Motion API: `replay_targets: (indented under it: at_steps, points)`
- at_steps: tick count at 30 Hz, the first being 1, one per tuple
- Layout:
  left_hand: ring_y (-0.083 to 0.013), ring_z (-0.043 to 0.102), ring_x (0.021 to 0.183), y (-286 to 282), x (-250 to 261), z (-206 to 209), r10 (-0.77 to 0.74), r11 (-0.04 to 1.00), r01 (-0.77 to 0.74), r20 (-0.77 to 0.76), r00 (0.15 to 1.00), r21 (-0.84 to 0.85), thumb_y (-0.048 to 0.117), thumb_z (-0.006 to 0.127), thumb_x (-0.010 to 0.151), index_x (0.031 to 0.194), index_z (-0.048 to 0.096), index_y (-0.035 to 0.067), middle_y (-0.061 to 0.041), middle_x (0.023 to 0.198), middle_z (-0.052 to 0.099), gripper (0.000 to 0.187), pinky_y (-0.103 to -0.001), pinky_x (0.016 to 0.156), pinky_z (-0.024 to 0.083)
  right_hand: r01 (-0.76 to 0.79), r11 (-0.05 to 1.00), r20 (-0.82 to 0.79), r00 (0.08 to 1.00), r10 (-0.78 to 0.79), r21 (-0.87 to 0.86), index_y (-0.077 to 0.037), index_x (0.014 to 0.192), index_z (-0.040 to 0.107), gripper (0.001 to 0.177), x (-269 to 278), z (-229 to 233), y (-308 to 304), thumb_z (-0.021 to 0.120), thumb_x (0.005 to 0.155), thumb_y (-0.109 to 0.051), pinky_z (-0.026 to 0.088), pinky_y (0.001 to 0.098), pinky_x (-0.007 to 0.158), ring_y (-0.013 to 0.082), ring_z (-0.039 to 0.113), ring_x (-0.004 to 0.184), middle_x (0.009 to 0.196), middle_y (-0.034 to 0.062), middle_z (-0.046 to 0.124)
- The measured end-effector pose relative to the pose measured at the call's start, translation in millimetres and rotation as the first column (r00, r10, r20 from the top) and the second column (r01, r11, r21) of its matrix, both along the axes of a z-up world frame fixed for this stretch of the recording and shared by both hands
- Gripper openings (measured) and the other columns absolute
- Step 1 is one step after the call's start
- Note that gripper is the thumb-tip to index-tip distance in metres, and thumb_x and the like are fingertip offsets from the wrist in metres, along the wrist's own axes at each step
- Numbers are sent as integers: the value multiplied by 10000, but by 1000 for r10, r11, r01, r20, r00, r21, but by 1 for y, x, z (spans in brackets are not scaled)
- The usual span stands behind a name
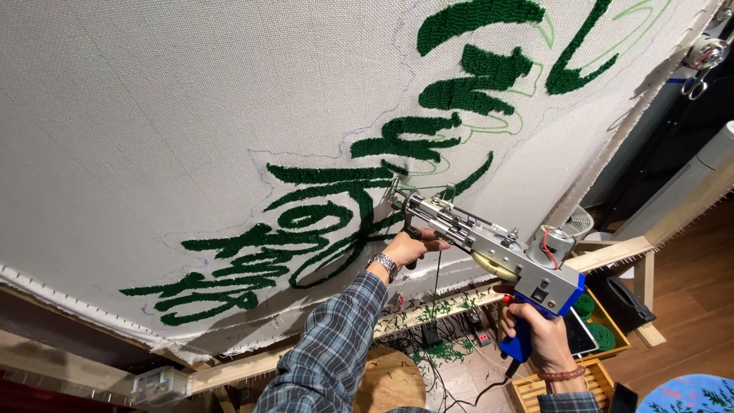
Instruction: Using a tufting gun to fill in a green design on a canvas stretched over a vertical frame.
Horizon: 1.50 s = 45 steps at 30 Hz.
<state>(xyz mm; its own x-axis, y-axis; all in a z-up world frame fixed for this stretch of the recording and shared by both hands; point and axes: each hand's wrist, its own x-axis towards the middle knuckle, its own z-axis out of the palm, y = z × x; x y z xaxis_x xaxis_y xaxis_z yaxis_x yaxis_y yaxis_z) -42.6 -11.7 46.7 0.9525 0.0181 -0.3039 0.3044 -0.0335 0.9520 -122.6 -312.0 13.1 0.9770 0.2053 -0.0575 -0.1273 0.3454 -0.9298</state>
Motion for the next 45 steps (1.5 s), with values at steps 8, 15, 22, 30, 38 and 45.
replay_targets:
  at_steps: [8, 15, 22, 30, 38, 45]
  points:
    - [-100, 251, 609, 6, 1, 6, -140, 990, 139, 164, 976, 19, 239, 858, 855, 624, 281, 249, 83, 658, 297, 622, -263, 554, 208, 35, 999, -17, 999, -35, 15, -44, 763, 527, 169, -1, 8, 10, 621, 885, 25, 460, 373, 506, 235, 513, 491, 614, 135, 546]
    - [-12, 267, 583, 8, 13, -3, -135, 989, 143, 133, 982, -45, 69, 753, 963, 674, 196, 230, 96, 675, 279, 647, -259, 474, 141, 71, 997, -47, 996, -73, -41, -46, 781, 558, 158, -2, 13, 15, 660, 889, 8, 476, 354, 491, 230, 536, 500, 638, 127, 579]
    - [-134, 262, 677, 27, 71, -63, -39, 994, 19, 187, 982, 105, -9, 695, 765, 622, 461, 141, -2, 778, 410, 312, -277, 507, 220, 57, 994, 116, 992, -46, -92, -20, 759, 547, 169, -9, 37, 49, 638, 893, 28, 503, 360, 407, 225, 540, 407, 558, 121, 581]
    - [-158, 596, 532, 62, 188, -183, -146, 891, 136, -10, 989, 434, 590, 692, 860, 542, 657, 110, -38, 584, 664, 577, -324, 651, 485, 122, 885, -22, 989, -147, -449, -8, 972, 673, 123, -13, 40, 84, 722, 921, -109, 631, 388, 545, 275, 674, 608, 803, 138, 687]
    - [-159, 499, 529, 59, 138, -104, 17, 943, 34, -151, 988, 331, 298, 587, 840, 551, 580, 131, -30, 593, 620, 334, -330, 575, 393, 140, 869, 43, 990, -136, -475, -33, 891, 663, 125, -6, 32, 96, 744, 899, -128, 588, 345, 460, 250, 656, 532, 704, 100, 666]
    - [-159, 554, 517, 56, 114, -67, -8, 983, -13, 114, 993, 183, 133, 586, 885, 830, 685, 95, -77, 596, 617, 120, -339, 520, 496, 179, 873, 116, 983, -141, -454, -39, 822, 678, 125, -9, 34, 100, 738, 899, -117, 597, 354, 448, 245, 659, 493, 646, 96, 672]
